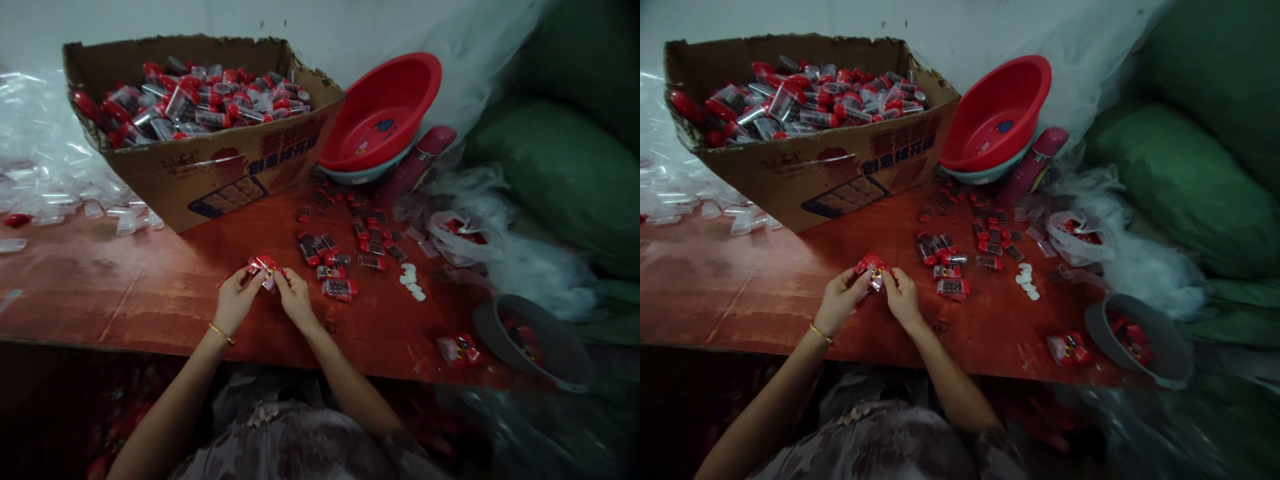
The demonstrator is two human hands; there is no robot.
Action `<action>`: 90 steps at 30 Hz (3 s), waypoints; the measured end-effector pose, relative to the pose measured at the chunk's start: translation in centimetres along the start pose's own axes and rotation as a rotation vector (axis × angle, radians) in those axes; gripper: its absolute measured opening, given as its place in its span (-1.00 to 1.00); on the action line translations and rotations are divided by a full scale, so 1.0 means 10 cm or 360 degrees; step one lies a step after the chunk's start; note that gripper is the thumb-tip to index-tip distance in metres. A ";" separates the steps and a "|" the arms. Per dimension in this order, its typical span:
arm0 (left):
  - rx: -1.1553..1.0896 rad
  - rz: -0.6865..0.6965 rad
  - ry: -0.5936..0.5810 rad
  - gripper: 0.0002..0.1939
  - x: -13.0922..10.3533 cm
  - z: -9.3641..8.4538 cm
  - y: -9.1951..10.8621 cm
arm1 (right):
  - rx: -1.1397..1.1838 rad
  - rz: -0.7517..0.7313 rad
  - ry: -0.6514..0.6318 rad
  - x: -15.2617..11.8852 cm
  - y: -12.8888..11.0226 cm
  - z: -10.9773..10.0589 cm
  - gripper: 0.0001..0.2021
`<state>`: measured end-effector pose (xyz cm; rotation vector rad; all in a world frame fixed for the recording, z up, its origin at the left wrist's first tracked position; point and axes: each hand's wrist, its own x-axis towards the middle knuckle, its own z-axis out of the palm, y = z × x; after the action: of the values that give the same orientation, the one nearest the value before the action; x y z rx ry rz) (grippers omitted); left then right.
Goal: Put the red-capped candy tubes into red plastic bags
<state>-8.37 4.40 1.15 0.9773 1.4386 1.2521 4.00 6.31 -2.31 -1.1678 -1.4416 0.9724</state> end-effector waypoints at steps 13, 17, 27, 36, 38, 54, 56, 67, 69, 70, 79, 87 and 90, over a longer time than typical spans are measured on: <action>-0.0704 -0.0427 0.0027 -0.58 -0.21 0.33 -0.04 | -0.0730 -0.0211 -0.0014 -0.32 -0.12 -0.48 -0.72; -0.0628 -0.0481 0.0050 -0.57 -0.22 0.42 -0.03 | -0.1443 0.0249 0.0289 -0.33 -0.06 -0.89 -0.57; -0.0673 -0.0753 -0.0131 -0.55 -0.30 0.54 -0.13 | -0.1590 0.0024 0.0331 -0.54 0.33 -1.34 -0.69; -0.0757 -0.0804 -0.0151 -0.50 -0.29 0.56 -0.08 | -0.1692 0.0147 0.0525 -0.43 0.39 -1.32 -0.50; -0.0755 -0.0814 -0.0149 -0.49 -0.29 0.55 -0.09 | -0.1721 0.0154 0.0444 -0.41 0.38 -1.33 -0.51; -0.0846 -0.0804 -0.0276 -0.55 -0.28 0.47 -0.09 | -0.0684 0.0097 -0.0176 -0.72 -0.11 -1.28 -0.66; -0.0785 -0.0743 -0.0300 -0.56 -0.30 0.47 -0.07 | -0.0448 0.0133 -0.0297 -0.74 -0.27 -1.19 -0.74; -0.0589 -0.0672 -0.0364 -0.56 -0.27 0.41 -0.09 | -0.0206 0.0284 -0.0296 -0.70 -0.26 -1.05 -0.78; -0.0572 -0.0682 -0.0396 -0.55 -0.27 0.41 -0.09 | -0.0180 0.0286 -0.0287 -0.72 -0.26 -1.05 -0.78; -0.0571 -0.0686 -0.0415 -0.54 -0.27 0.42 -0.08 | -0.0167 0.0290 -0.0285 -0.73 -0.26 -1.05 -0.78; -0.0412 -0.0510 -0.0449 -0.54 -0.26 0.42 -0.09 | 0.0002 0.0477 -0.0319 -0.72 -0.28 -1.07 -0.74; -0.0252 -0.0273 -0.0524 -0.59 -0.24 0.41 -0.13 | -0.0021 0.0469 -0.0349 -0.74 -0.28 -1.02 -0.75; -0.0222 -0.0257 -0.0546 -0.63 -0.26 0.40 -0.12 | -0.0068 0.0438 -0.0332 -0.74 -0.25 -1.02 -0.76</action>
<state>-3.84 2.56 0.35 0.9110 1.1238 0.9966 13.85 -1.48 0.32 -1.3528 -1.4952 1.2903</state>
